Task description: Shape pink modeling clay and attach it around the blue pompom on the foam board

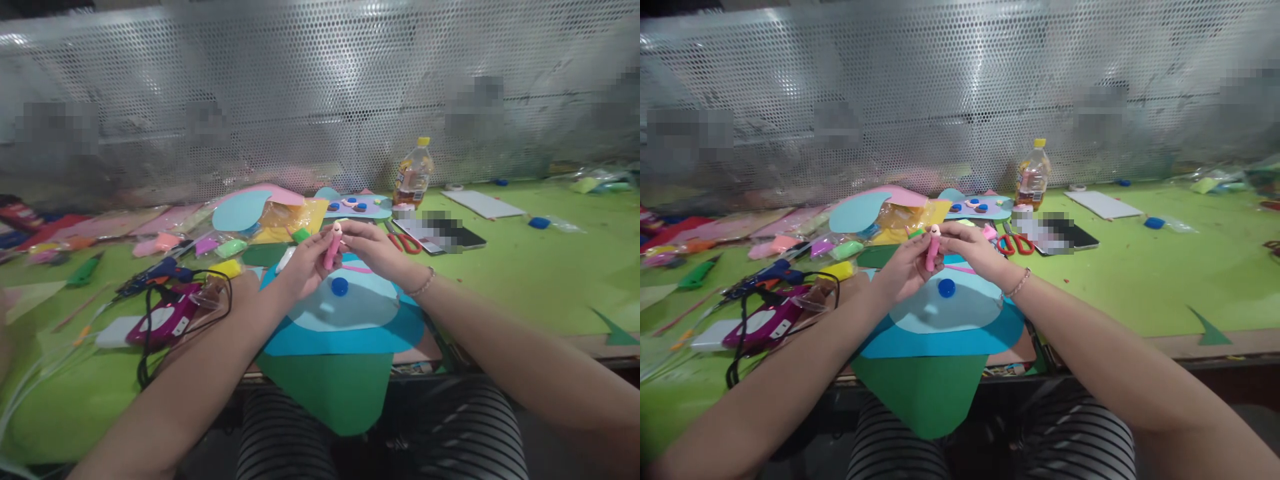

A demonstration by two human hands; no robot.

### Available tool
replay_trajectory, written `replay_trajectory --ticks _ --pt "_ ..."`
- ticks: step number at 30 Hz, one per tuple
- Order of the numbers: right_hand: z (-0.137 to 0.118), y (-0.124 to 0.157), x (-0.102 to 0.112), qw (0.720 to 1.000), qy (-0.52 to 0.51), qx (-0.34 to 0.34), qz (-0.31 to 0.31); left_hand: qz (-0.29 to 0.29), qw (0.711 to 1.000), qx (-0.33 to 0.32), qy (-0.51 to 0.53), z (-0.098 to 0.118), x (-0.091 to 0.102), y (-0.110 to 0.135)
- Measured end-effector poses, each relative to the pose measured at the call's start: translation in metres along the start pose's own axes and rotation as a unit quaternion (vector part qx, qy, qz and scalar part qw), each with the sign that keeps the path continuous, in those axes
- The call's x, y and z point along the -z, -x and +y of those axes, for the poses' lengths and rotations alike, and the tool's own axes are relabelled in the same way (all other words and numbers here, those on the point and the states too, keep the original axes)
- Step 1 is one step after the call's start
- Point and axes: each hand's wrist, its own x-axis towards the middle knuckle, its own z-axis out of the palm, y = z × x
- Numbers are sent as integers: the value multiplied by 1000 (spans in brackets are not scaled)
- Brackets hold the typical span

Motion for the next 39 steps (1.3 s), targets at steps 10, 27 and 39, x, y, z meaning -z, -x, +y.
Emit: replay_trajectory --ticks 10,27,39 --pt "-1 -1 -4 999 31 10 34 -17 1000 15 0 -1 3 0" --pt "0 -3 -4 999 -18 2 28 -8 999 23 28 -1 2 0" --pt "1 -3 -3 999 -21 -14 36 16 998 38 37 -1 0 0"
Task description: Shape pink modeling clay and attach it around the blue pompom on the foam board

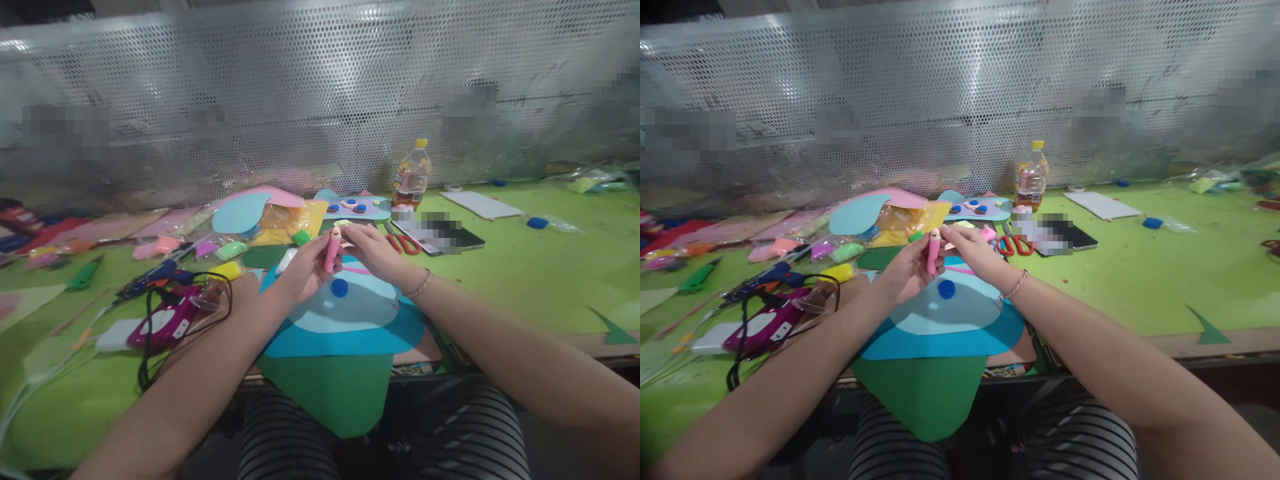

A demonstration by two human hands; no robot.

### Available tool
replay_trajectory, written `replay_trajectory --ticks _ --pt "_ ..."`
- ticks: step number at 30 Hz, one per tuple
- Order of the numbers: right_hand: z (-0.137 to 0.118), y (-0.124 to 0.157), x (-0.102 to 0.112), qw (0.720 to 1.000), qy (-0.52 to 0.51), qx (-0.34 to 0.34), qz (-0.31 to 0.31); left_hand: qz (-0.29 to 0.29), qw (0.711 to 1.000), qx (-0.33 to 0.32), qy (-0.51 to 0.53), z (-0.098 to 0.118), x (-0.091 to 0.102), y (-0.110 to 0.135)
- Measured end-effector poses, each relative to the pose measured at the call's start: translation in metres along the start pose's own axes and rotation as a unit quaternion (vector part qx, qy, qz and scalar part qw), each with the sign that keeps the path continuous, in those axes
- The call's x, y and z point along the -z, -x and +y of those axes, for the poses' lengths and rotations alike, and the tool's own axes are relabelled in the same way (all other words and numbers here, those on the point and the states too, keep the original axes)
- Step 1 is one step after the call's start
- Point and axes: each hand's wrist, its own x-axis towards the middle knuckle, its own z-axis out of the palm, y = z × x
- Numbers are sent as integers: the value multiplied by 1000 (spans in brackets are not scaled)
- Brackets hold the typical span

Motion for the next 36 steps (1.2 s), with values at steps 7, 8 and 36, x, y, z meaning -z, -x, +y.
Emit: replay_trajectory --ticks 7,8,36 --pt "4 -1 0 1000 -18 0 -6 12 1000 -7 -12 -1 1 -1" --pt "5 -2 1 1000 -15 1 -6 10 1000 -11 -14 -1 2 -2" --pt "13 -4 4 997 -68 -33 -14 1 996 -5 -89 -3 6 -3"
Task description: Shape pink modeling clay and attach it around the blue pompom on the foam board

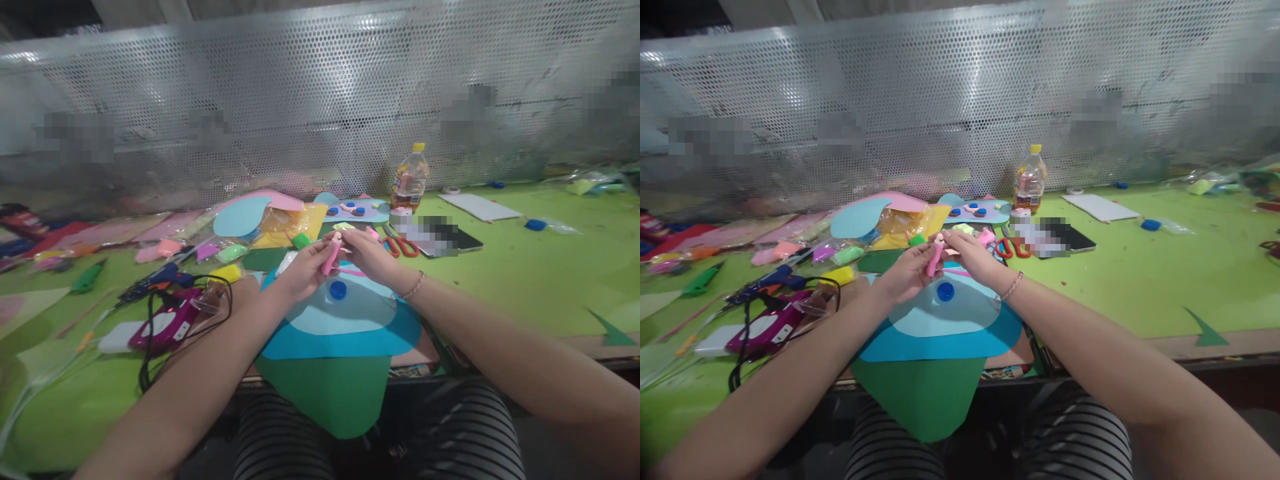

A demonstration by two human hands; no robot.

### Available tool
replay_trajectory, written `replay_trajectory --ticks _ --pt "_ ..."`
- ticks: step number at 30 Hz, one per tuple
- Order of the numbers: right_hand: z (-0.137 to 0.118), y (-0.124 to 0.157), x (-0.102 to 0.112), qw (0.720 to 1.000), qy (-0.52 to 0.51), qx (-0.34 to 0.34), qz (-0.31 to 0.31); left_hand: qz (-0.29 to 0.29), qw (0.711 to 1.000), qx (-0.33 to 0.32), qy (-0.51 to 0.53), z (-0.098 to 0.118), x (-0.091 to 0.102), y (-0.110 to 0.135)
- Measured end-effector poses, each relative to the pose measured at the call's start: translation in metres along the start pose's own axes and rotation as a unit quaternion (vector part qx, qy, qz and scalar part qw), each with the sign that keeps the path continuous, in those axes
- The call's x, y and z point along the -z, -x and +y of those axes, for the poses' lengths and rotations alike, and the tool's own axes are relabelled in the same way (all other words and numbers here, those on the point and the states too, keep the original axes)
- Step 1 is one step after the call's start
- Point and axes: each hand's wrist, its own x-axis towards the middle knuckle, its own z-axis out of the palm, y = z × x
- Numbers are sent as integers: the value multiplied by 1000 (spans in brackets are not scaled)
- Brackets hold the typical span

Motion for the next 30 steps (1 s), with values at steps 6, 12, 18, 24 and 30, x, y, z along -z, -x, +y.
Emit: replay_trajectory --ticks 6,12,18,24,30 --pt "-5 2 -2 1000 9 12 -15 -19 1000 8 -7 1 2 0" --pt "-4 2 -1 1000 17 -1 0 -22 999 20 12 1 3 -1" --pt "-3 1 0 1000 6 -7 2 -21 998 17 57 0 3 -2" --pt "-2 1 1 1000 18 -7 4 -36 996 30 71 -1 3 -5" --pt "-2 2 0 1000 22 -6 8 -30 999 16 39 -3 2 -5"
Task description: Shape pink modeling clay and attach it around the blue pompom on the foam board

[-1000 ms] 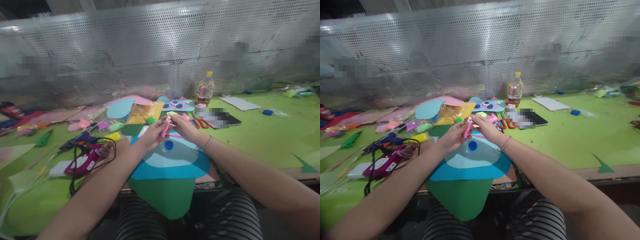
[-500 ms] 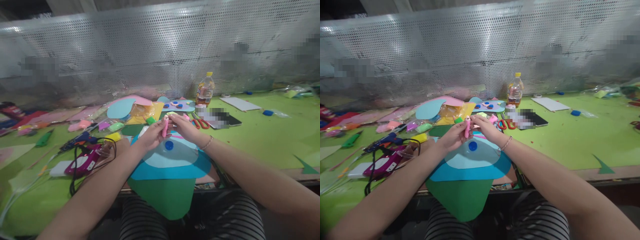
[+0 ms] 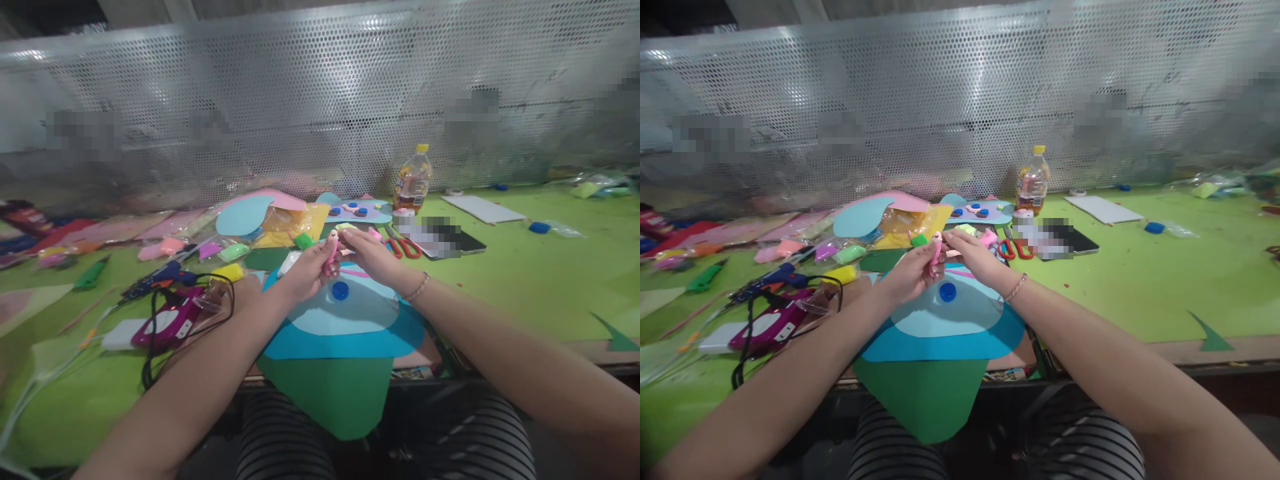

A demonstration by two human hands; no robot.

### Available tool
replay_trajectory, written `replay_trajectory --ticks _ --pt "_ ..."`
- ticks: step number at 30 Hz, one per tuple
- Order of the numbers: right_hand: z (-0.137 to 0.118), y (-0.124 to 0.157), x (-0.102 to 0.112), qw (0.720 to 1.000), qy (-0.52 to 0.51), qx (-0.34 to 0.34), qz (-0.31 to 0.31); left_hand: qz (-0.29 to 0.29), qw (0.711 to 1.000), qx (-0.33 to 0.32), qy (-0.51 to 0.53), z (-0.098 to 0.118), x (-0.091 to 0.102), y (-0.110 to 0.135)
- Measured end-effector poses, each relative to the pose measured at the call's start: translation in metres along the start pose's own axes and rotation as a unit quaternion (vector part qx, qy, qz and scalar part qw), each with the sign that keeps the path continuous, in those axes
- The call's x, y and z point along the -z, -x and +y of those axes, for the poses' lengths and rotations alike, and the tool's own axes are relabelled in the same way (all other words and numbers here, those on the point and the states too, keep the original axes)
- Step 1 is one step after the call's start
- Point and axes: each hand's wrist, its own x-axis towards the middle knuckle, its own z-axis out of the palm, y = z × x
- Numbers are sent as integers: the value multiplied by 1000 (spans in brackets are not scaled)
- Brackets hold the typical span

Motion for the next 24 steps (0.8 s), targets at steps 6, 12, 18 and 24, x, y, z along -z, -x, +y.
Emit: replay_trajectory --ticks 6,12,18,24 --pt "3 -1 1 1000 7 -14 1 14 1000 14 1 2 2 2" --pt "4 0 -1 999 23 -29 -7 8 999 30 27 3 0 1" --pt "2 1 -4 998 43 -32 -22 -16 999 34 0 2 0 2" --pt "1 2 -4 998 46 -43 -11 -25 998 57 -30 4 -1 5"
